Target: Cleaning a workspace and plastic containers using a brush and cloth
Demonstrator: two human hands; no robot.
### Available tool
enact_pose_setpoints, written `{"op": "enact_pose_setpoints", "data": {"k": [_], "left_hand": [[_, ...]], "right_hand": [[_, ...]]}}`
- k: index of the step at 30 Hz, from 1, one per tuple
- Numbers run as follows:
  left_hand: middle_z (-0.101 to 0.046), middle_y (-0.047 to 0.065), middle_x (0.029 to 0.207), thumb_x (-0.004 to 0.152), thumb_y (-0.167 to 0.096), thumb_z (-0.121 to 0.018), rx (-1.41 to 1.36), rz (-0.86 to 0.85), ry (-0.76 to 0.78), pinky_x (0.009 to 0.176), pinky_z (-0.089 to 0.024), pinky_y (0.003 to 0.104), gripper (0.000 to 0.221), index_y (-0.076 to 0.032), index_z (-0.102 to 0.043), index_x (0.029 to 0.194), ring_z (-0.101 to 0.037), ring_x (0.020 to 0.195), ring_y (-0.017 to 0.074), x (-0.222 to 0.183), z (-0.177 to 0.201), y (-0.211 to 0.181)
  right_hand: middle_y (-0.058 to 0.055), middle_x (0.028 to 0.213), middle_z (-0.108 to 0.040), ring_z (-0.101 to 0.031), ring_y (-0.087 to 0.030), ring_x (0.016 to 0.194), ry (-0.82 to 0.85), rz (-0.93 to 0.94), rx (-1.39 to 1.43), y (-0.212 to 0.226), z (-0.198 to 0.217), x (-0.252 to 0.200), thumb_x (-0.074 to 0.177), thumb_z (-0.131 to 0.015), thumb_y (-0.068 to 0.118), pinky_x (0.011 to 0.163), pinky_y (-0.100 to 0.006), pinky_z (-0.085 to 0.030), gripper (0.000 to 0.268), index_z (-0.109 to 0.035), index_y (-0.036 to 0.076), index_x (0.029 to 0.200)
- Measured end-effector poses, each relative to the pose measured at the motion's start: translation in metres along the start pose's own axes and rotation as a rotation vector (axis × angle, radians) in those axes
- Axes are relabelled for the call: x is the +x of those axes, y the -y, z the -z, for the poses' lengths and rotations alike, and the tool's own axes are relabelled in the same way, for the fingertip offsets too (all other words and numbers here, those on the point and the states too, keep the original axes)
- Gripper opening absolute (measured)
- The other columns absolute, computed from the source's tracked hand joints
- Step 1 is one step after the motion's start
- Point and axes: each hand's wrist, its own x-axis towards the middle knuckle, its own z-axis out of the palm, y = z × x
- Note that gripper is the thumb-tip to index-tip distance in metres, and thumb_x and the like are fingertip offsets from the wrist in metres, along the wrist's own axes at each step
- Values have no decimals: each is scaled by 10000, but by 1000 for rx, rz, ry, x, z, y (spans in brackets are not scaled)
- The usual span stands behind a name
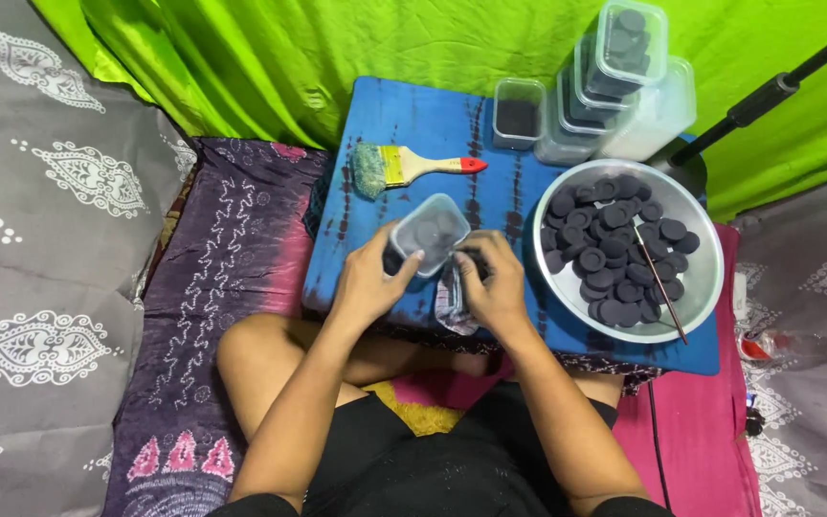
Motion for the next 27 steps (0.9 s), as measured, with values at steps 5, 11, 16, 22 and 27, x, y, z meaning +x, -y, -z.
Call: {"op": "enact_pose_setpoints", "data": {"k": [5,11,16,22,27], "left_hand": [[-710,49,661,908,-596,-637,307,237,36,855,-508,522,442,-201,-700,1095,-754,773,331,-25,8,8],[-347,247,1585,721,-394,-909,107,-52,174,1079,-376,692,1080,-190,-322,1603,-385,1447,484,-8,35,-13],[-357,261,1616,694,-540,-891,-38,-171,291,1155,-295,659,1173,-175,-275,1624,-349,1486,474,22,22,7],[-485,191,1543,659,-630,-860,35,-202,273,1141,-345,537,1149,-166,-368,1588,-465,1441,347,23,8,25],[-502,182,1537,632,-693,-853,51,-206,275,1135,-353,516,1177,-165,-391,1577,-484,1434,324,21,10,25]], "right_hand": [[-130,968,-655,-668,-370,930,-159,-121,10,2,6,1,986,-660,74,854,-457,-518,40,-686,98,1005],[-70,997,-632,-675,-332,960,-125,-26,-133,-2,1,25,987,-704,128,857,-429,-530,61,-698,134,1047],[-153,981,-608,-647,-407,942,43,66,-314,-23,-12,31,897,-759,87,819,-497,-532,120,-669,77,976],[-146,940,-581,-623,-395,903,275,129,-320,13,-11,4,863,-732,111,788,-482,-524,113,-641,87,926],[-169,968,-561,-600,-417,915,269,166,-369,-19,-4,30,828,-723,88,792,-506,-512,161,-619,80,950]]}}
